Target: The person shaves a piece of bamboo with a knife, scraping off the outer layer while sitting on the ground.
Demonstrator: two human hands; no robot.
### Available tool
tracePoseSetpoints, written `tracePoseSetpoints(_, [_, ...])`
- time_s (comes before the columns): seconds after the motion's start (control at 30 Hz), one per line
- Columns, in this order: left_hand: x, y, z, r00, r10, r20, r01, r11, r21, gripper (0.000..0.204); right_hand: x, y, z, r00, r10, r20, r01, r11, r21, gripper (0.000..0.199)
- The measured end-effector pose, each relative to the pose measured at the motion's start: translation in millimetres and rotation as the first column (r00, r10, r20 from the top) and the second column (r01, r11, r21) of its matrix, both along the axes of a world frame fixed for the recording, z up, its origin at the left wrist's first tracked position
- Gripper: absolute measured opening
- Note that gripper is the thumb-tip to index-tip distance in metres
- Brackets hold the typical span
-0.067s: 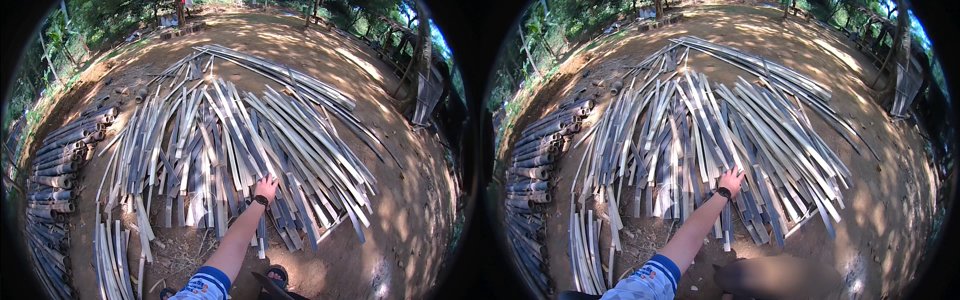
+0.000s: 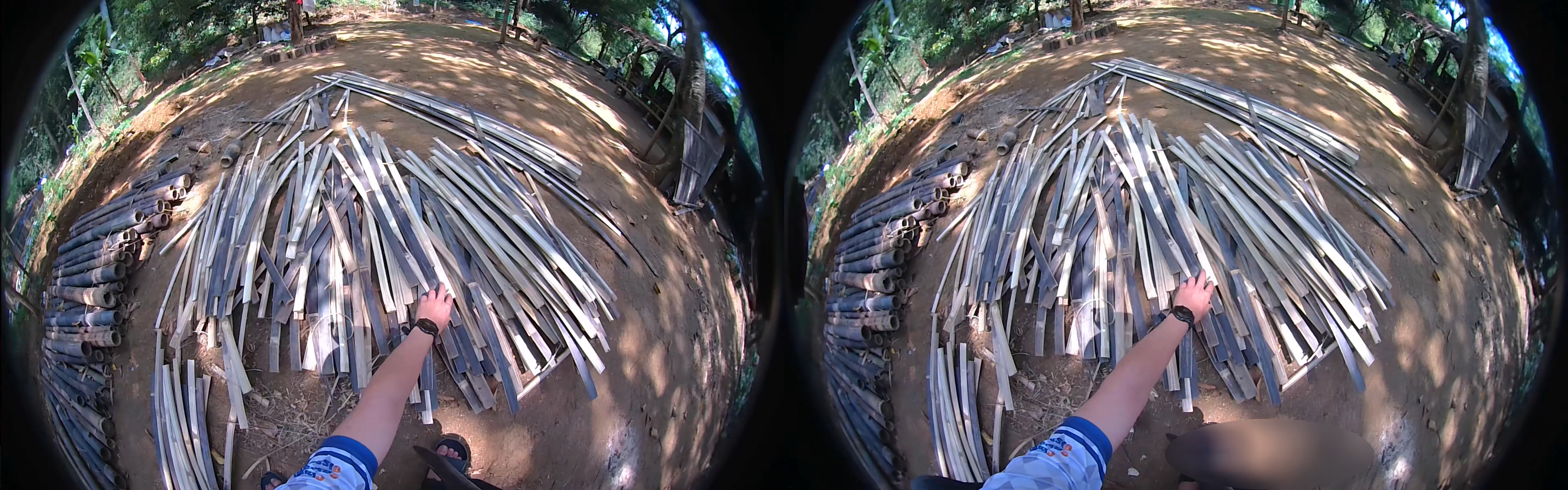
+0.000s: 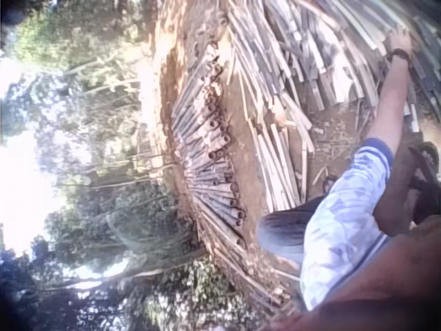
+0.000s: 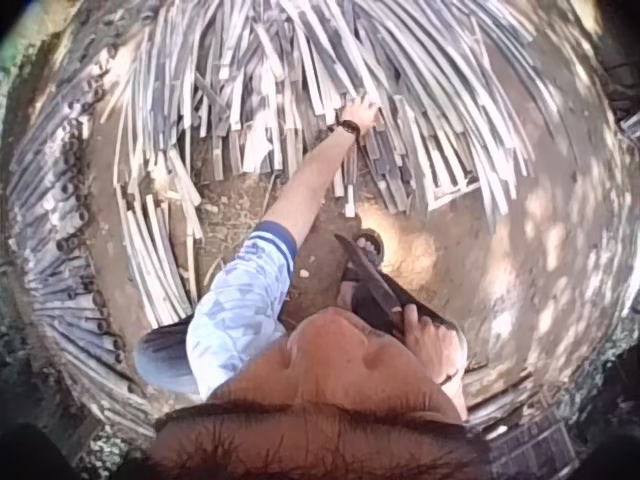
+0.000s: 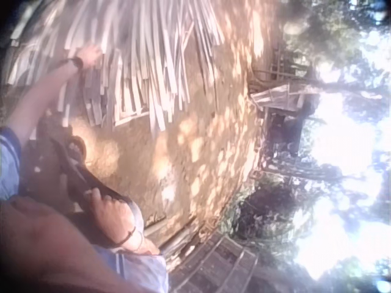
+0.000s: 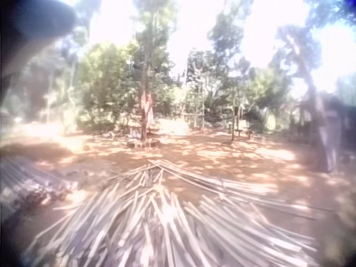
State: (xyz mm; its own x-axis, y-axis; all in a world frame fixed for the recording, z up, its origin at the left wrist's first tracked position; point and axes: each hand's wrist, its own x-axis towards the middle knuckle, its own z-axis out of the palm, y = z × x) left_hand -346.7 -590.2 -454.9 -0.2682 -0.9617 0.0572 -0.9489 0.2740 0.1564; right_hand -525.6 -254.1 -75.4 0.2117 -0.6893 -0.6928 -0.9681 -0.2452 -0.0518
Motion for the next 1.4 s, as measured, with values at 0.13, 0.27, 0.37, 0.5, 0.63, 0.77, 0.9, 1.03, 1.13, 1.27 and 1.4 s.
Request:
tracePoseSetpoints(0.13, [-3.2,-13.0,3.3,0.995,-0.101,0.003,0.101,0.993,0.063,0.038,-2.1,-1.4,4.3,0.995,-0.095,-0.027,0.096,0.993,0.071,0.034])
tracePoseSetpoints(0.27, [39.7,-7.9,-1.6,0.986,0.070,-0.152,-0.057,0.994,0.089,0.034,-1.1,9.6,-2.1,0.976,0.219,0.023,-0.209,0.954,-0.214,0.016])
tracePoseSetpoints(0.37, [26.3,8.1,30.8,0.826,0.265,-0.497,-0.278,0.959,0.049,0.048,1.8,11.5,4.6,1.000,-0.006,-0.002,0.006,0.999,-0.042,0.032])
tracePoseSetpoints(0.5, [51.4,32.4,61.6,0.533,0.365,-0.763,-0.686,0.714,-0.138,0.068,5.7,17.8,12.7,0.997,0.069,0.031,-0.065,0.992,-0.106,0.027])
tracePoseSetpoints(0.63, [113.0,64.1,113.0,-0.136,0.388,-0.912,-0.396,0.822,0.409,0.058,10.7,23.1,33.2,0.984,0.168,0.059,-0.156,0.975,-0.160,0.029])
tracePoseSetpoints(0.77, [218.5,135.5,173.4,-0.428,0.268,-0.863,-0.024,0.951,0.308,0.038,9.4,38.7,27.9,0.942,0.319,0.101,-0.270,0.903,-0.336,0.033])
tracePoseSetpoints(0.9, [262.6,254.3,302.3,-0.633,0.246,-0.734,-0.044,0.935,0.351,0.031,10.9,45.6,26.0,0.921,0.384,0.066,-0.319,0.840,-0.438,0.040])
tracePoseSetpoints(1.03, [293.2,379.9,365.7,-0.630,0.214,-0.746,-0.093,0.933,0.347,0.033,19.5,47.3,43.0,0.946,0.301,0.119,-0.236,0.894,-0.382,0.037])
tracePoseSetpoints(1.13, [295.4,462.6,405.5,-0.544,0.187,-0.818,-0.191,0.922,0.337,0.041,16.2,40.6,36.1,0.963,0.222,0.151,-0.151,0.913,-0.380,0.040])
tracePoseSetpoints(1.27, [294.0,559.6,430.4,-0.552,0.085,-0.830,-0.306,0.905,0.296,0.047,11.9,36.9,28.0,0.961,0.132,0.244,0.013,0.856,-0.517,0.043])
tracePoseSetpoints(1.4, [282.8,679.1,438.4,-0.568,-0.098,-0.817,-0.503,0.827,0.251,0.051,17.6,38.0,31.0,0.881,0.077,0.467,0.219,0.808,-0.546,0.041])
